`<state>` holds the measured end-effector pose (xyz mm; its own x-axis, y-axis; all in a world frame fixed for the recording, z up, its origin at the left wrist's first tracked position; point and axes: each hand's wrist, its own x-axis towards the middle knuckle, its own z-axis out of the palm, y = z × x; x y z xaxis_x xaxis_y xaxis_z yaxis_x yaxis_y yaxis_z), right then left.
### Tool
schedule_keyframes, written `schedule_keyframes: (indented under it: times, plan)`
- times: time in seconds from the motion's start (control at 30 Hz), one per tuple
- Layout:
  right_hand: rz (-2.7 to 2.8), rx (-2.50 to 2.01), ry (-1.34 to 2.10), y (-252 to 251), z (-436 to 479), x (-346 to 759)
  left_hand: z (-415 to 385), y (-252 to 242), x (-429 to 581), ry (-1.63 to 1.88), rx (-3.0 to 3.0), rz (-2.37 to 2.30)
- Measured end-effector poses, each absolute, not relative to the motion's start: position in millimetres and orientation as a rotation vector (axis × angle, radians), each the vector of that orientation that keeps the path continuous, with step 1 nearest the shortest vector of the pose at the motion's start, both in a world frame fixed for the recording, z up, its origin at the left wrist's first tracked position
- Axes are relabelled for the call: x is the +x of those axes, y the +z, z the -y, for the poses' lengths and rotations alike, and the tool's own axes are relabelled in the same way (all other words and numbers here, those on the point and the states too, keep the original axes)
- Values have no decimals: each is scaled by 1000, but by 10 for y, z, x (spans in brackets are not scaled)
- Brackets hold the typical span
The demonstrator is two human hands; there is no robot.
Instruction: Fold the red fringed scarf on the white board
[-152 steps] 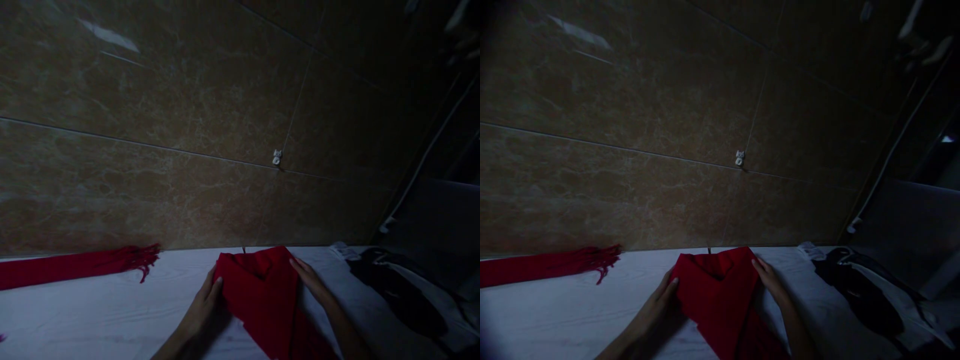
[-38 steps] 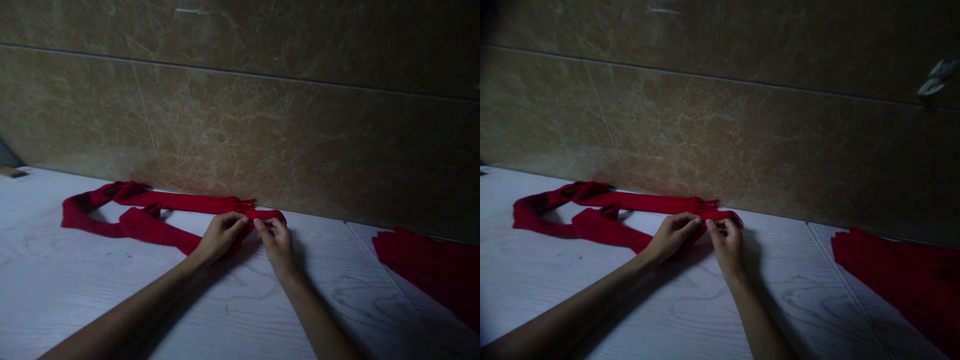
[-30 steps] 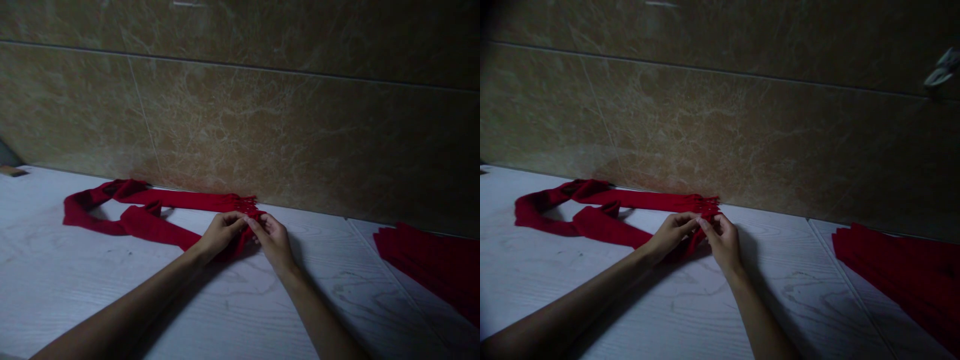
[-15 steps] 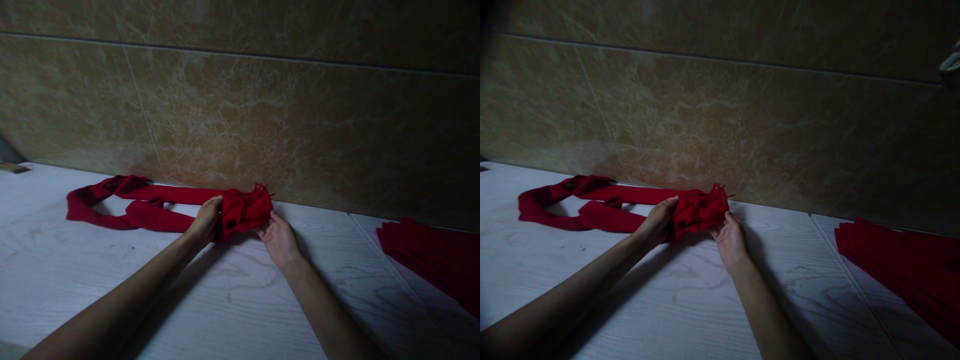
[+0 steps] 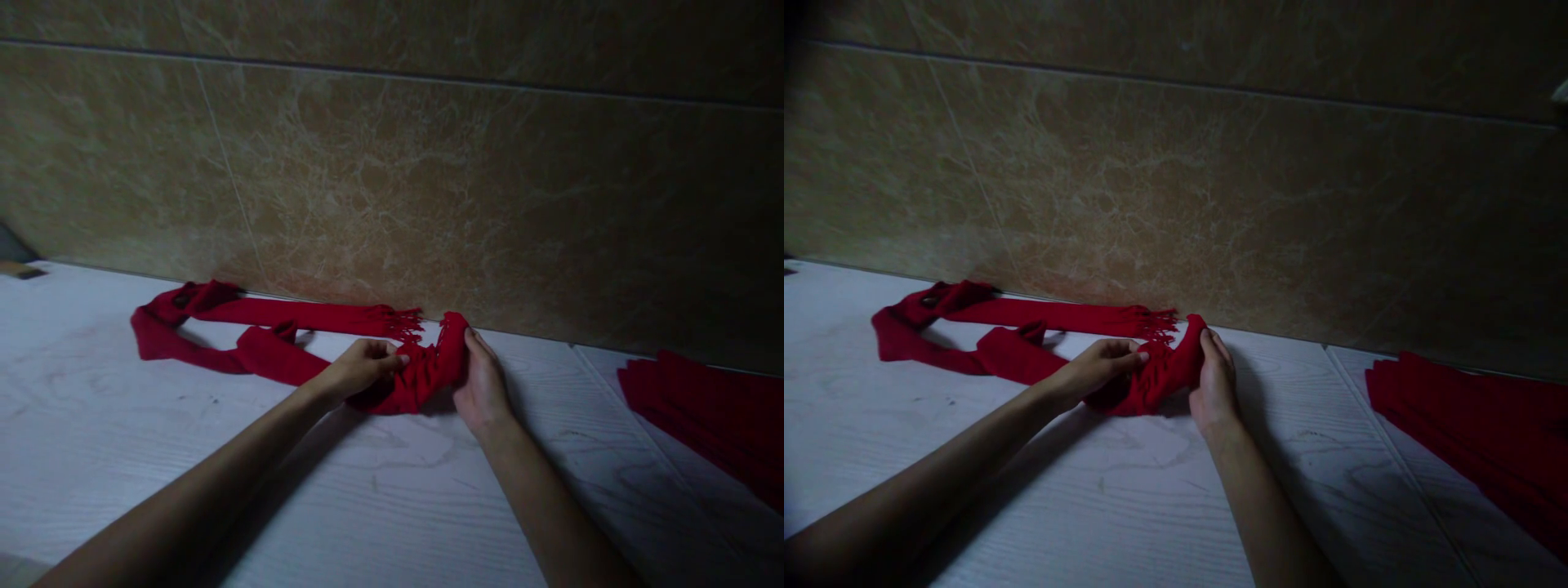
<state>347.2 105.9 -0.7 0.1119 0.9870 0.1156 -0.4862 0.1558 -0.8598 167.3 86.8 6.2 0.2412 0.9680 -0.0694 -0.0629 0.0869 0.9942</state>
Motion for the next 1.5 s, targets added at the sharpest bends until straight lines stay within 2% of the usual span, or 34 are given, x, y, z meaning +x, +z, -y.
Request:
schedule_keyframes:
  times: [0.23, 0.47, 0.6, 0.67, 0.87, 1.03, 1.33, 1.5]
  plan:
    - [912, -1015, 911, -93, -1070, 3490, -838, 229, 1686, 1185, 1006, -764]
    - [1395, -1083, 102, 168, -799, 3446, -878, 224, 1687, 1314, 936, -808]
    - [1469, -1143, -35, 256, -701, 3410, -889, 227, 1677, 1379, 867, -820]
    - [1528, -1105, 75, 259, -694, 3406, -891, 235, 1671, 1419, 846, -829]
    - [1563, -804, 916, 210, -651, 3301, -793, 268, 1778, 1437, 905, -809]
    - [1390, -823, 946, 217, -641, 3261, -679, 278, 1879, 1272, 1058, -766]
    - [1239, -851, 974, 109, -799, 3350, -708, 265, 1851, 1315, 1015, -787]
    - [766, -767, 1292, 67, -901, 3362, -749, 293, 1842, 1453, 726, -784]
